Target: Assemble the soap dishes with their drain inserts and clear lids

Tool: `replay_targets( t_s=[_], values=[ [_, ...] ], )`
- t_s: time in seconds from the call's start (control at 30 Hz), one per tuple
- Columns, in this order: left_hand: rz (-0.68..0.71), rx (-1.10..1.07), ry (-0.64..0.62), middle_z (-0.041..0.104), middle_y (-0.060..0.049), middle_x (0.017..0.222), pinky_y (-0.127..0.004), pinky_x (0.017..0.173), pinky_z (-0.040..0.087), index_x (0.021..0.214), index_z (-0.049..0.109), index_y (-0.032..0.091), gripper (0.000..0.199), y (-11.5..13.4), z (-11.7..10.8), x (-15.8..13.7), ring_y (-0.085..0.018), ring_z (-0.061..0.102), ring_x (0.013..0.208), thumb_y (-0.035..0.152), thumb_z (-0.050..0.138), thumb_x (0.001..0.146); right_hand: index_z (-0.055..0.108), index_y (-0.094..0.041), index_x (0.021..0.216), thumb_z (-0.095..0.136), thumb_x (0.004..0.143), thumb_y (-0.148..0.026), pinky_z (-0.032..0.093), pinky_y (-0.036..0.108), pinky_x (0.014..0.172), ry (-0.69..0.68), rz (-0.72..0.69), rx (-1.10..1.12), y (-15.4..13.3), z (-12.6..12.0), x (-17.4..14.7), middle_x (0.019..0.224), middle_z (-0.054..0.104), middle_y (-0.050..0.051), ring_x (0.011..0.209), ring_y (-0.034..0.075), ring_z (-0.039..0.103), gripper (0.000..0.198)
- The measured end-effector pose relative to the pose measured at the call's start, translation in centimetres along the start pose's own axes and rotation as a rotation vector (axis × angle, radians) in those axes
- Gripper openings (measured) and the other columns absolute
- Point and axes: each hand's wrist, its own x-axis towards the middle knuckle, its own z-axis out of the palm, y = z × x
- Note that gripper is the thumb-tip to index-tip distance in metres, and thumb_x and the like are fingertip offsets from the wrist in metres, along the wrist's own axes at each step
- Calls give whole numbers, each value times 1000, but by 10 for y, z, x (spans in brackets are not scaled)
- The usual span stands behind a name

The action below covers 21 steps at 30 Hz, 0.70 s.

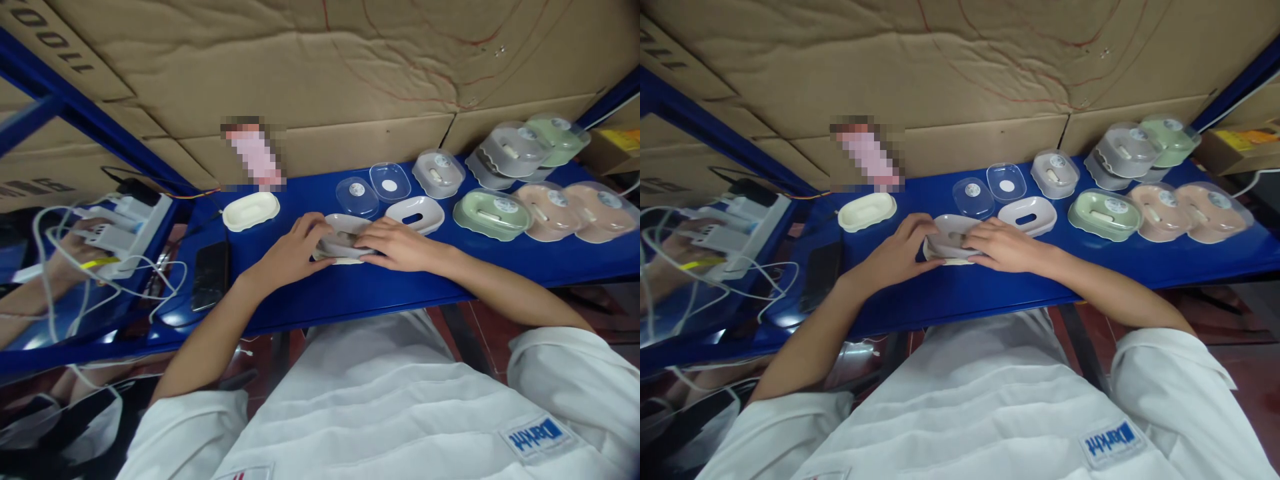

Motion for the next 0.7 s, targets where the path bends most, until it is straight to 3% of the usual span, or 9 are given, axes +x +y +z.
replay_targets(
  t_s=[0.13, 0.27, 0.5, 0.6, 0.7],
  values=[
    [122, 119, -46, 59, -17, 146, -57, 119, 46, 129, 65, 23, 30, 1, 5, 5, -37, 54, 142, 35, 67, 102, 69, -17, 130, 51, 112, -31, 51, 45, 107, 19, -32, 65, -2, 9, 3, 133, 74, 15, 128, 29, 68, 29],
    [149, 145, -107, 67, -14, 136, -50, 114, 49, 127, 68, 22, 28, -2, 6, 6, -35, 60, 134, 34, 68, 101, 68, -19, 132, 50, 112, -31, 52, 47, 109, -10, -20, 54, -1, 9, 4, 134, 74, 14, 126, 28, 68, 29],
    [158, 246, -103, 71, -12, 125, -46, 101, 53, 118, 71, 21, 20, 3, 3, 6, -33, 65, 121, 34, 65, 103, 69, -16, 130, 54, 109, -24, 53, 51, 110, -61, -48, -41, 1, 11, 5, 134, 74, 17, 127, 32, 68, 28],
    [162, 268, -104, 71, -12, 123, -45, 98, 53, 116, 72, 21, 19, 4, 1, 6, -32, 66, 117, 34, 67, 103, 70, -17, 134, 53, 111, -31, 52, 52, 114, -47, -32, -17, 5, 13, 5, 138, 72, 17, 133, 31, 65, 32],
    [152, 249, -104, 71, -11, 125, -45, 100, 54, 117, 72, 22, 20, 2, 1, 5, -31, 66, 118, 34, 68, 102, 65, -18, 145, 47, 113, -43, 44, 56, 123, 5, 96, -46, 13, 13, 4, 154, 63, 18, 146, 32, 57, 44]
  ],
)
